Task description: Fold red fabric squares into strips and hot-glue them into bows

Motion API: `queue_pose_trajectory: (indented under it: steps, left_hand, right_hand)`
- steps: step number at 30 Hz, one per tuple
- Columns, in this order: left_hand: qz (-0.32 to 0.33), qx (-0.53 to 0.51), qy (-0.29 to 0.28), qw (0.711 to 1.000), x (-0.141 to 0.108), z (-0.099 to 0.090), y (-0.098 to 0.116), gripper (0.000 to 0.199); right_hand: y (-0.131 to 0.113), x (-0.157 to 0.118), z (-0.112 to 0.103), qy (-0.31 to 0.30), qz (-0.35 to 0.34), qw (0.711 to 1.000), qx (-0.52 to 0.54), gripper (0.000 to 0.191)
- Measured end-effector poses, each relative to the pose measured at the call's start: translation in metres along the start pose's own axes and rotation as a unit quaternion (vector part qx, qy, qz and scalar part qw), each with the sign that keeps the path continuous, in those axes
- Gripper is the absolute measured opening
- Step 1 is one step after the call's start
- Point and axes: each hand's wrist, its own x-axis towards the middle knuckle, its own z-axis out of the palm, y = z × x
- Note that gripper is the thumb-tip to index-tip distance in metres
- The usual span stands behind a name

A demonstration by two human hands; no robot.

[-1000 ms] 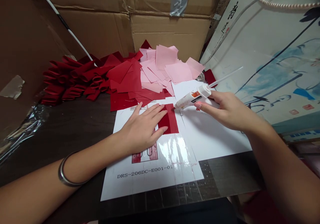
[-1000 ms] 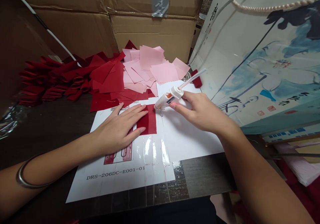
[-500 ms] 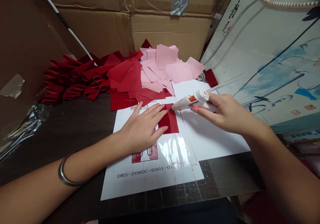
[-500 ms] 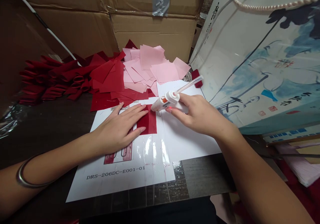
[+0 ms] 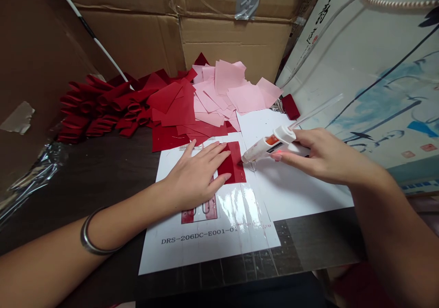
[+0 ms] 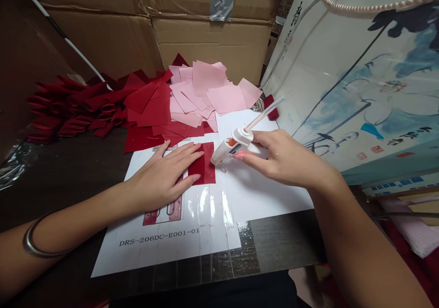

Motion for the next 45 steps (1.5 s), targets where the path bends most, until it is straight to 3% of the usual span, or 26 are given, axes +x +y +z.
queue_pose_trajectory:
  steps: [3, 10, 18, 23, 28, 32, 34, 36, 37, 40, 45]
  left_hand:
    - [-0.002, 0.000, -0.002, 1.000, -0.001, 0.000, 0.000, 0.056]
    - [0.006, -0.007, 0.004, 1.000, 0.001, 0.001, -0.001, 0.054]
    - [0.005, -0.009, 0.005, 1.000, -0.001, 0.000, -0.001, 0.054]
    - [0.009, -0.013, 0.009, 1.000, 0.000, 0.001, -0.002, 0.054]
    - [0.008, -0.013, 0.009, 1.000, 0.000, 0.003, -0.003, 0.054]
    - [0.006, -0.013, 0.007, 1.000, 0.000, 0.003, -0.002, 0.054]
    - [0.006, -0.007, 0.008, 1.000, 0.000, 0.002, -0.002, 0.054]
    - [0.004, -0.001, 0.007, 1.000, -0.001, 0.001, -0.001, 0.055]
    - [0.004, 0.002, 0.006, 1.000, -0.001, 0.001, -0.001, 0.055]
    - [0.009, 0.003, 0.006, 1.000, 0.000, -0.001, 0.000, 0.056]
    - [0.010, 0.003, 0.010, 1.000, 0.001, -0.001, -0.001, 0.056]
  right_hand:
    - [0.000, 0.002, 0.002, 0.043, 0.022, 0.999, 0.015, 0.039]
    - [0.017, 0.017, 0.018, 0.149, 0.144, 0.975, 0.080, 0.037]
    - [0.036, 0.024, 0.027, 0.150, 0.166, 0.973, 0.049, 0.040]
    - [0.037, 0.019, 0.020, 0.097, 0.195, 0.975, -0.027, 0.048]
    - [0.026, -0.001, 0.001, 0.102, 0.231, 0.949, -0.188, 0.057]
    - [0.004, -0.009, -0.009, 0.085, 0.292, 0.930, -0.205, 0.063]
    - [-0.006, -0.005, -0.003, 0.092, 0.270, 0.950, -0.124, 0.066]
    - [-0.013, 0.004, 0.010, 0.074, 0.224, 0.970, 0.053, 0.063]
    - [-0.016, 0.008, 0.018, 0.055, 0.213, 0.965, 0.144, 0.061]
    - [-0.020, 0.019, 0.039, -0.013, 0.218, 0.918, 0.330, 0.057]
    - [-0.027, 0.022, 0.050, -0.063, 0.257, 0.827, 0.496, 0.046]
